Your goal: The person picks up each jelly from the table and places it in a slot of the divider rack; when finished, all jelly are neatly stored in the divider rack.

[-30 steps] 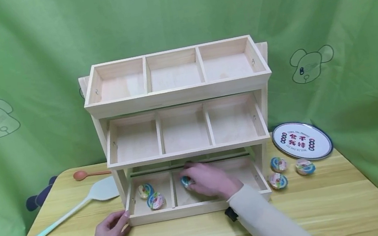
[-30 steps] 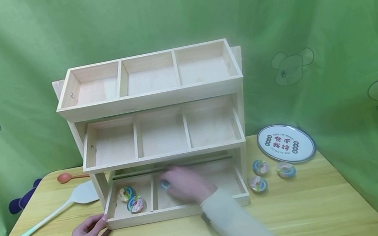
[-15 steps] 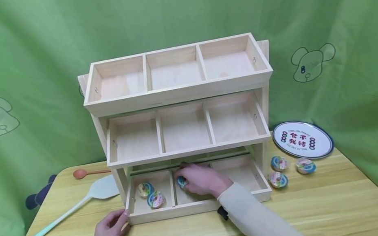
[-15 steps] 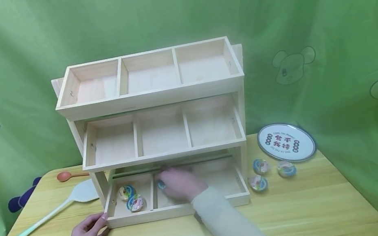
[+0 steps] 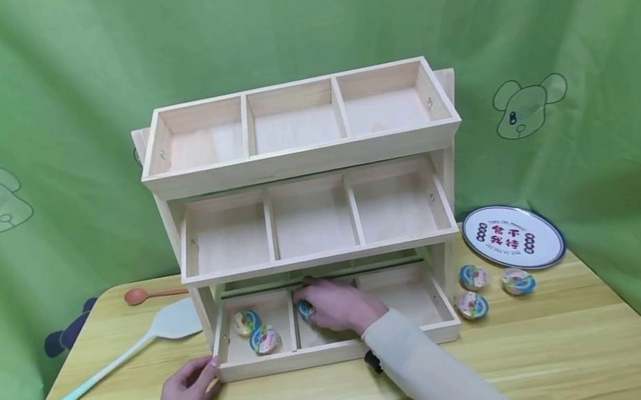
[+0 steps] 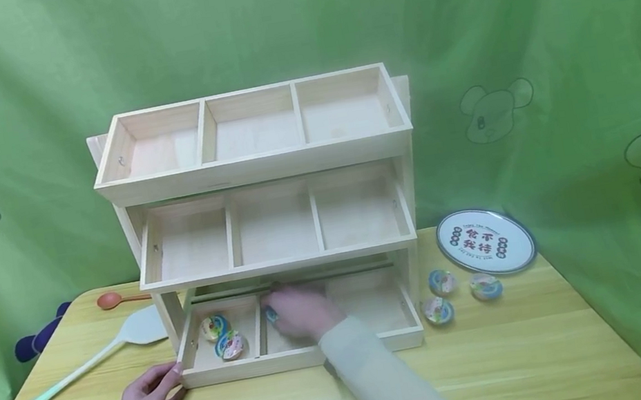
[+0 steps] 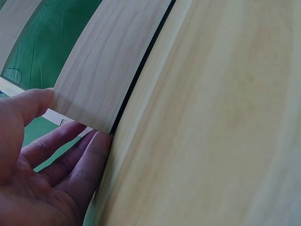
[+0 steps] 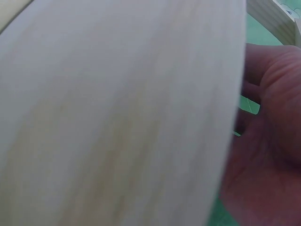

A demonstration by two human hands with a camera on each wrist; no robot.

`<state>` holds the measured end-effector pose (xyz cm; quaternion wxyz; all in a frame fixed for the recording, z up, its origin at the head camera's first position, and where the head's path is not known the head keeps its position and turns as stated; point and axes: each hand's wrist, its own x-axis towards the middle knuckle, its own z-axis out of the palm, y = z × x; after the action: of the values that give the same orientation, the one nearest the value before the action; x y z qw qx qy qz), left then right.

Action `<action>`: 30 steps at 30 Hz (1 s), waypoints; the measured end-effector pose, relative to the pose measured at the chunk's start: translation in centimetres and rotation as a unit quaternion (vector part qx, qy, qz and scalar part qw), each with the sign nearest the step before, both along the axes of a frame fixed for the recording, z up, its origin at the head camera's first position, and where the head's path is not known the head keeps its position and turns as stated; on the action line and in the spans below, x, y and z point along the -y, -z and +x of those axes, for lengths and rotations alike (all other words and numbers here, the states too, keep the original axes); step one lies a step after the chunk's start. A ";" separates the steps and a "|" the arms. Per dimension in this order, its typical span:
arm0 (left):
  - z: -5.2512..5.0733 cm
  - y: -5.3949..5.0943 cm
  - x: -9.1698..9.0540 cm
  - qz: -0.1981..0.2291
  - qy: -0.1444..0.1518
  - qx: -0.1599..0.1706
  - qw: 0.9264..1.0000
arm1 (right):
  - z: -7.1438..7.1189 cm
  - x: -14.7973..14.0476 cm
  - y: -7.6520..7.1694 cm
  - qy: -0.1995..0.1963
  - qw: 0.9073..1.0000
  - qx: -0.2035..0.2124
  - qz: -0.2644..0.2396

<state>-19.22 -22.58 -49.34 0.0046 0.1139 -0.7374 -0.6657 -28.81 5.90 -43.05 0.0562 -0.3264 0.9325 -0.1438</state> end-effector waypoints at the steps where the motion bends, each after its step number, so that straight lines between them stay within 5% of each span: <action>1: 0.0 0.0 -0.1 0.000 -0.002 0.000 1.000 | 0.0 0.0 0.1 0.001 1.000 0.003 0.001; 30: -0.1 -0.1 -0.1 0.002 0.000 -0.005 1.000 | 2.2 -4.5 -2.4 0.018 0.998 0.040 -0.054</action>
<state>-19.31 -22.50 -49.20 0.0079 0.1102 -0.7364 -0.6674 -26.56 10.39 -40.70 0.0736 -0.3062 0.9261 -0.2078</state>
